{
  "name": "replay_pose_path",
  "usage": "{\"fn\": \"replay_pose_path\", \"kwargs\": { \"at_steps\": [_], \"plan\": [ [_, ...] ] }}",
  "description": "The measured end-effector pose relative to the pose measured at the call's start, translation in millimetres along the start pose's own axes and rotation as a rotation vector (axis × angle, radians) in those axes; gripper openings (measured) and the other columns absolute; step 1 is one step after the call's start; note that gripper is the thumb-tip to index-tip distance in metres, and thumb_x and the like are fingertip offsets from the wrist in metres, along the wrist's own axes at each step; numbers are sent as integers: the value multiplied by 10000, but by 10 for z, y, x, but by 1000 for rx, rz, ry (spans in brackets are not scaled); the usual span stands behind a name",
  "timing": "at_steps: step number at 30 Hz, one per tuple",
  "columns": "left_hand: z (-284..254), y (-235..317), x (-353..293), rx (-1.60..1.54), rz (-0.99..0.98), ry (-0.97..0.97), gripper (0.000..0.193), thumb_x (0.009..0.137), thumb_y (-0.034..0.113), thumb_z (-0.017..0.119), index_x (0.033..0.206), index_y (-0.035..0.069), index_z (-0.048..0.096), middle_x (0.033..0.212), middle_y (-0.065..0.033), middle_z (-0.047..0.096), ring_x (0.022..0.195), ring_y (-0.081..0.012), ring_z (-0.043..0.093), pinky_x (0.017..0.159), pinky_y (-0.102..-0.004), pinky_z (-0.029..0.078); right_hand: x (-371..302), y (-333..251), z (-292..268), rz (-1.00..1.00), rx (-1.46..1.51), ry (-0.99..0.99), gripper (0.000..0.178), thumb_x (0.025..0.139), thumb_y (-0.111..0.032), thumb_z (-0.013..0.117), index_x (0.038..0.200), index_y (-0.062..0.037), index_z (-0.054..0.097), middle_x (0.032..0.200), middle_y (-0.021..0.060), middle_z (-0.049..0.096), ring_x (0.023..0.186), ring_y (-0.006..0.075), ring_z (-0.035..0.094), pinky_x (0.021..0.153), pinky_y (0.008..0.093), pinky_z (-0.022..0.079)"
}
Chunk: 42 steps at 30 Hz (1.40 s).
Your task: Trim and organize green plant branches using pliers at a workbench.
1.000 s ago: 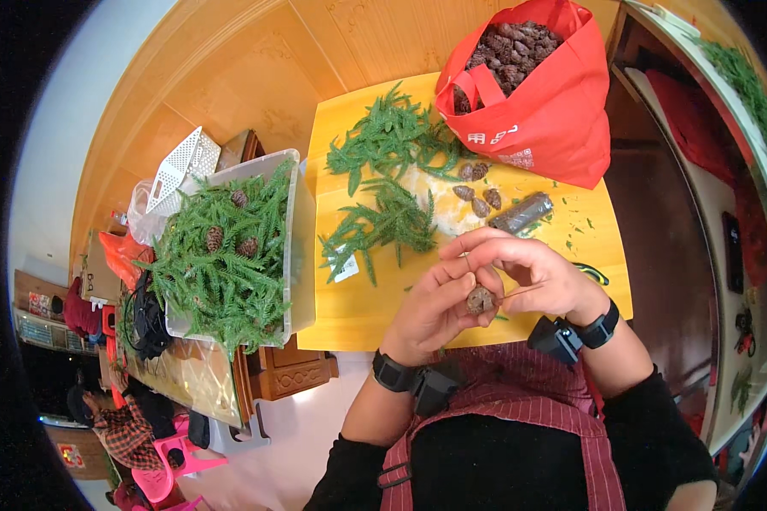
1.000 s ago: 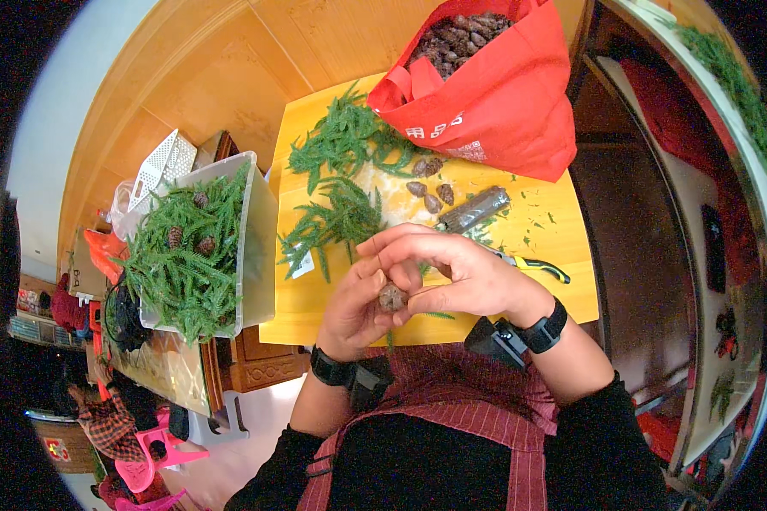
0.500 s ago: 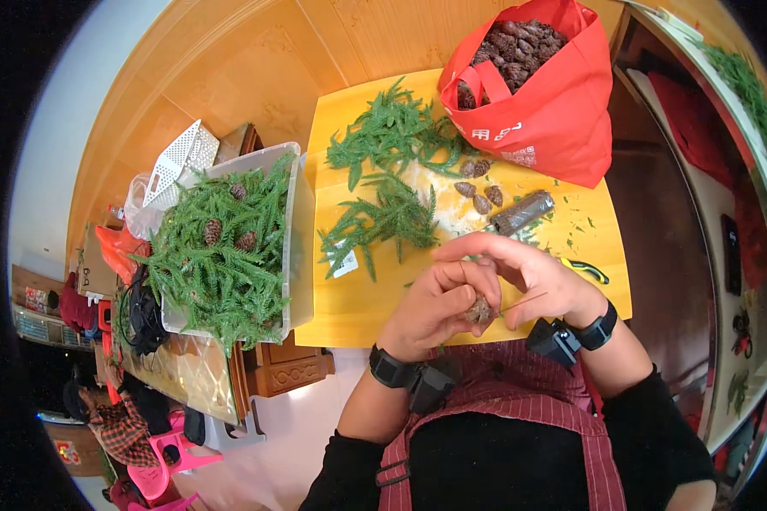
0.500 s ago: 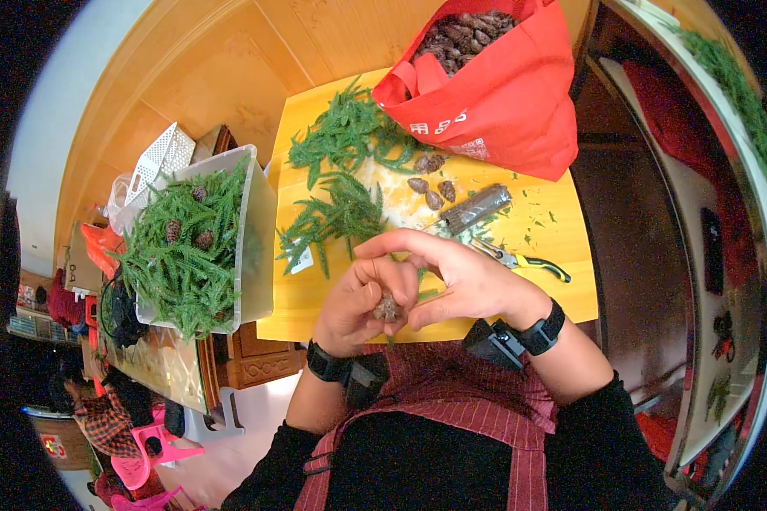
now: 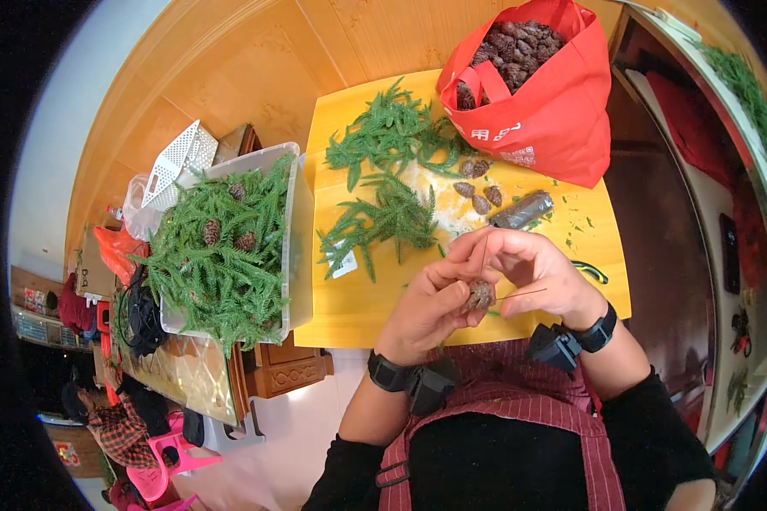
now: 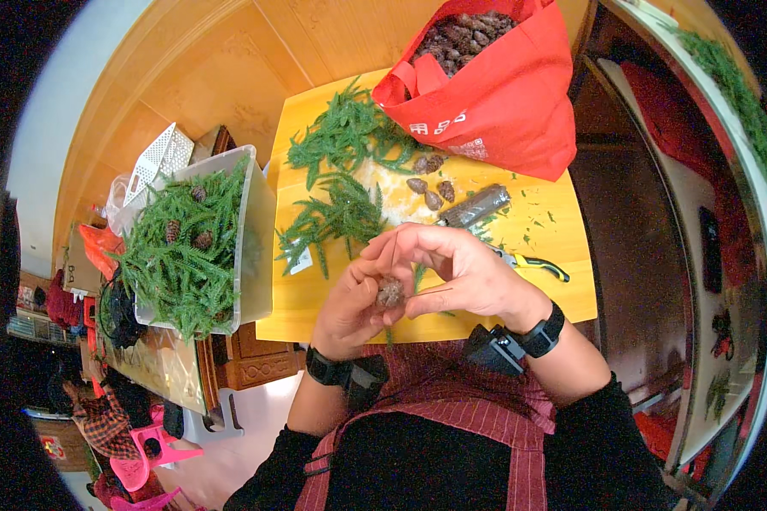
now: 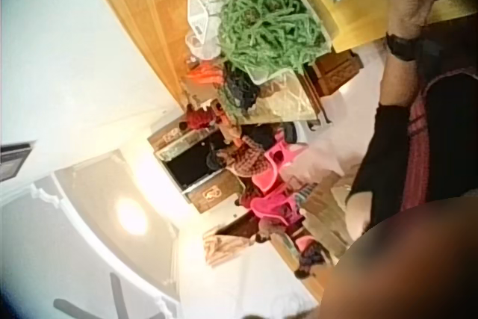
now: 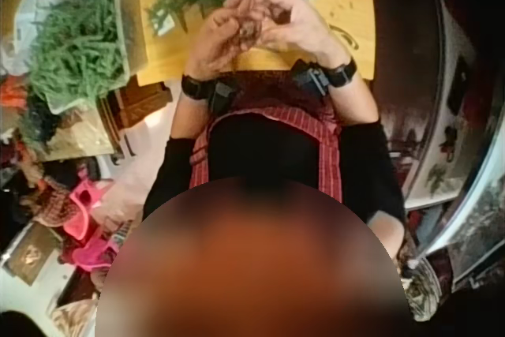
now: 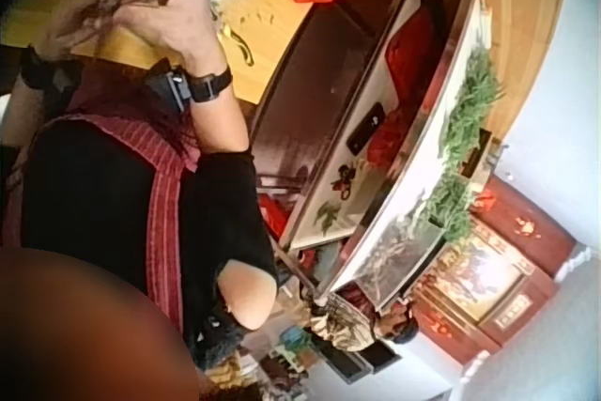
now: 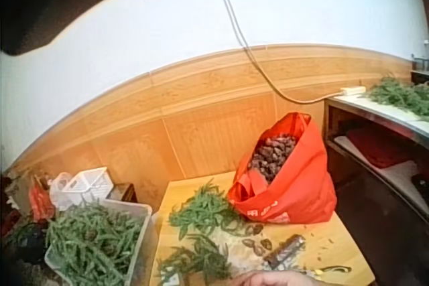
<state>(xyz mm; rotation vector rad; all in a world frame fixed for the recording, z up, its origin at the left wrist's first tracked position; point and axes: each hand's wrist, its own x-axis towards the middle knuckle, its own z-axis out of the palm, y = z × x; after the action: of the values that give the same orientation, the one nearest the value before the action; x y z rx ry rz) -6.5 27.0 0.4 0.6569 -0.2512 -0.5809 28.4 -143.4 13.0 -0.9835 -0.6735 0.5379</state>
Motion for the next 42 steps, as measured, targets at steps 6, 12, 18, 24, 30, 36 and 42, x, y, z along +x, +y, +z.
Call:
{"fn": "replay_pose_path", "kwargs": {
  "at_steps": [6, 12, 18, 24, 30, 36, 42],
  "plan": [
    [-10, 34, -38, 195, -10, 105, 178, 835, 84, 556, 997, 18, 591, 895, -50, 609, 639, -110, 558, 525, -199, 434, -26, 28, -62, 13, -27, 40, 389, 621, -138, 771, 933, -26, 566, 1100, 107, 526, 1082, 202, 456, 953, 337, 309],
    [130, 49, -42, 366, 92, 215, 160, 832, 39, 542, 983, 16, 591, 963, -71, 598, 686, -131, 589, 584, -215, 467, -20, -27, -31, -7, 6, 76, 236, 696, -12, 693, 858, -21, 522, 1043, 118, 528, 1000, 190, 501, 871, 319, 400],
    [99, 63, -80, 406, 202, 109, 191, 798, -32, 560, 987, -3, 564, 972, -78, 592, 744, -150, 614, 642, -245, 499, 4, -20, -31, -94, -58, 11, 230, 688, 23, 681, 856, -18, 529, 1055, 132, 521, 1003, 197, 502, 879, 329, 409],
    [123, 78, -80, 412, 111, 159, 228, 797, -31, 571, 1020, -5, 532, 912, -68, 603, 725, -154, 628, 629, -237, 499, 3, -56, -80, -85, -197, 77, 312, 631, -148, 770, 858, -25, 595, 979, 88, 564, 1017, 217, 480, 914, 347, 342],
    [197, 1, -56, 430, 228, 223, 206, 813, -16, 562, 1016, -3, 532, 858, -81, 605, 723, -149, 627, 619, -229, 494, 6, -37, -64, -144, -252, 113, 191, 711, -45, 680, 873, -18, 582, 977, 101, 583, 970, 198, 523, 866, 327, 399],
    [189, -24, -92, 405, 266, 229, 229, 806, 92, 604, 1011, 15, 536, 869, -107, 614, 662, -170, 614, 559, -240, 486, -40, -102, -18, -22, 80, 53, 173, 806, -83, 594, 953, 6, 571, 987, 94, 581, 930, 167, 545, 838, 302, 421],
    [204, -22, -84, 327, 212, 180, 193, 829, 17, 548, 1020, -5, 538, 773, -89, 604, 666, -139, 603, 598, -237, 479, -33, -14, -52, -80, -22, 111, 120, 843, -74, 547, 931, 6, 563, 962, 81, 578, 874, 128, 555, 760, 269, 450]
  ]
}}
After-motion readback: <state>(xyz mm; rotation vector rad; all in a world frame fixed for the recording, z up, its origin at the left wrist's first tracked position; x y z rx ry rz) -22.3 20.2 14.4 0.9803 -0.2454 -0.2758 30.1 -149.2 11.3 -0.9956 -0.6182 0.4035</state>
